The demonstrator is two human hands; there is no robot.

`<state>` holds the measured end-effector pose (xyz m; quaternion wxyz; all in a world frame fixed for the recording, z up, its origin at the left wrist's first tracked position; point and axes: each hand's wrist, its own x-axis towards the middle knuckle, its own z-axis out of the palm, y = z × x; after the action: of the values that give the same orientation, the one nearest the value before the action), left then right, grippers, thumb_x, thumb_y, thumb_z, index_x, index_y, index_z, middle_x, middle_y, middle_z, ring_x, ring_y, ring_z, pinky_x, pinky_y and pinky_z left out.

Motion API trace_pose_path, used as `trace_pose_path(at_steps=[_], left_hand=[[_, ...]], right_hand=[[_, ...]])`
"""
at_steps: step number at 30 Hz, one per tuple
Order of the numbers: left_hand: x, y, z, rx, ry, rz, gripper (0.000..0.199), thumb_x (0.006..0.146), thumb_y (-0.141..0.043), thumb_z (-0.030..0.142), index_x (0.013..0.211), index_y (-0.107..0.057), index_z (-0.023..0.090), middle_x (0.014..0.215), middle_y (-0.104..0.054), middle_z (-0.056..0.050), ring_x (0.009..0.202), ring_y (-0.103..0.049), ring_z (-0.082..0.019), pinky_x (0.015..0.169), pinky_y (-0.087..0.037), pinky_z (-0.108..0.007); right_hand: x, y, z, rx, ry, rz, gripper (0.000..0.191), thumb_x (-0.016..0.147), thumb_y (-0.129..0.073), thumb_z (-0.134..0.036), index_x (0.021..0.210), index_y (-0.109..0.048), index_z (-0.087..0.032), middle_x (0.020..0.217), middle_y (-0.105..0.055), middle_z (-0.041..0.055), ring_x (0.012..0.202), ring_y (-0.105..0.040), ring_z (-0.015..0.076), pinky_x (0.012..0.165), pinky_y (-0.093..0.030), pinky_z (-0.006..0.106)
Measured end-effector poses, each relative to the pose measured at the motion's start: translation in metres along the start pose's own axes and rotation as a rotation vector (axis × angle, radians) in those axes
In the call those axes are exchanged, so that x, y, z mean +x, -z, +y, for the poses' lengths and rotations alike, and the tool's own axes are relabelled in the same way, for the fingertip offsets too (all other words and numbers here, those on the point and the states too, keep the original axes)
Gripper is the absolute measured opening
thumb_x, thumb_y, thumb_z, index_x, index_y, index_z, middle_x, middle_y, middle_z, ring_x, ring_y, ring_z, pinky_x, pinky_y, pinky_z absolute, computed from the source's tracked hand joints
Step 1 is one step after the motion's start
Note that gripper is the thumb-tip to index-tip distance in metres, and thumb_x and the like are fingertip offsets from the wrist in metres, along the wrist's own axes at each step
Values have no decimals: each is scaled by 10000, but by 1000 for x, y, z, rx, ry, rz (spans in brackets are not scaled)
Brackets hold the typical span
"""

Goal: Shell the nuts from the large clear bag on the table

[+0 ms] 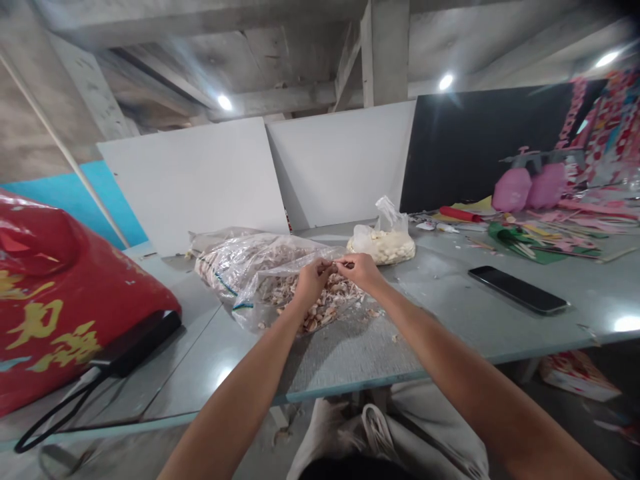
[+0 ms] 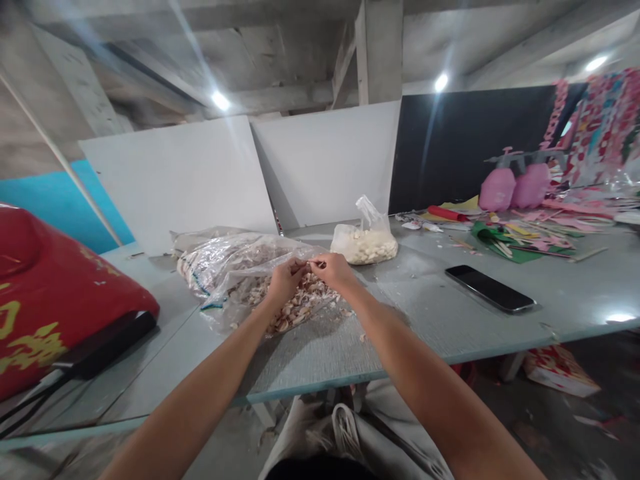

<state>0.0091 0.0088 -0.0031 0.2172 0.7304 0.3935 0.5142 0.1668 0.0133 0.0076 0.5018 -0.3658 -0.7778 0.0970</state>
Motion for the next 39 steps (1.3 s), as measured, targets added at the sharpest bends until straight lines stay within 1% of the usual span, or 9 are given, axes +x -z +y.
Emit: trace_pose_path(at_steps=[4,8,15,18,22,26,29,33,39], left_hand=[[2,-1,-6,-29,-11,-11,288,757,-571,395,872,-615,135,556,-583,14,425,-449,-80,444,-330,-192],[2,-2,-6,6,-36,-10,259,762,-563,377,826,-620,132,543,-565,18,449,-451,-82,450,-318,-188],[-2,-4,-3,96,-50,24,233,772,-546,358,808,-618,139,502,-536,29,445,-470,-89,449,-320,-187],[-2,-6,0,31,-20,21,244,769,-554,376,833,-604,146,505,-540,31,414,-481,-91,428,-333,-190],[-1,-6,2,-151,35,-8,296,749,-582,415,866,-575,144,536,-557,29,382,-477,-85,393,-349,-189],[1,-7,-1,-265,40,-32,343,737,-595,435,923,-564,148,554,-563,35,370,-454,-74,381,-377,-191],[2,-6,-3,-270,44,-28,375,733,-599,436,969,-566,147,578,-587,26,365,-452,-72,372,-373,-190],[3,-5,0,-213,50,21,358,695,-640,421,895,-614,125,555,-599,6,379,-467,-80,382,-366,-190],[1,-5,5,-170,76,32,372,692,-638,421,901,-640,113,578,-613,-11,413,-518,-99,401,-390,-195]], right_hand=[[0,1,0,-14,1,-10,223,753,-546,-246,863,-725,-170,838,-716,47,775,-655,174,693,-472,235],[0,0,0,-31,-1,-20,211,752,-531,-242,809,-723,-177,766,-712,28,715,-641,156,646,-451,217],[-2,-7,-7,-105,-77,74,195,676,-532,-154,785,-694,-148,694,-683,29,649,-606,140,607,-426,206],[-1,-6,-6,-65,-88,66,196,707,-521,-183,797,-692,-149,717,-689,41,662,-614,146,610,-437,210],[0,-5,-1,-4,-93,68,214,747,-503,-224,822,-691,-154,737,-693,48,696,-628,156,618,-455,215],[-1,-5,1,31,-72,66,226,779,-488,-239,853,-687,-162,760,-696,42,700,-633,150,637,-464,219],[-1,-4,-1,52,-32,62,232,793,-488,-252,878,-688,-172,817,-701,41,734,-637,149,678,-471,227],[-1,-2,-1,84,-17,19,239,798,-498,-270,926,-682,-189,875,-699,33,758,-637,143,702,-474,228],[0,-2,-1,86,-54,33,223,794,-513,-285,908,-672,-179,798,-690,29,726,-630,142,670,-468,228]])
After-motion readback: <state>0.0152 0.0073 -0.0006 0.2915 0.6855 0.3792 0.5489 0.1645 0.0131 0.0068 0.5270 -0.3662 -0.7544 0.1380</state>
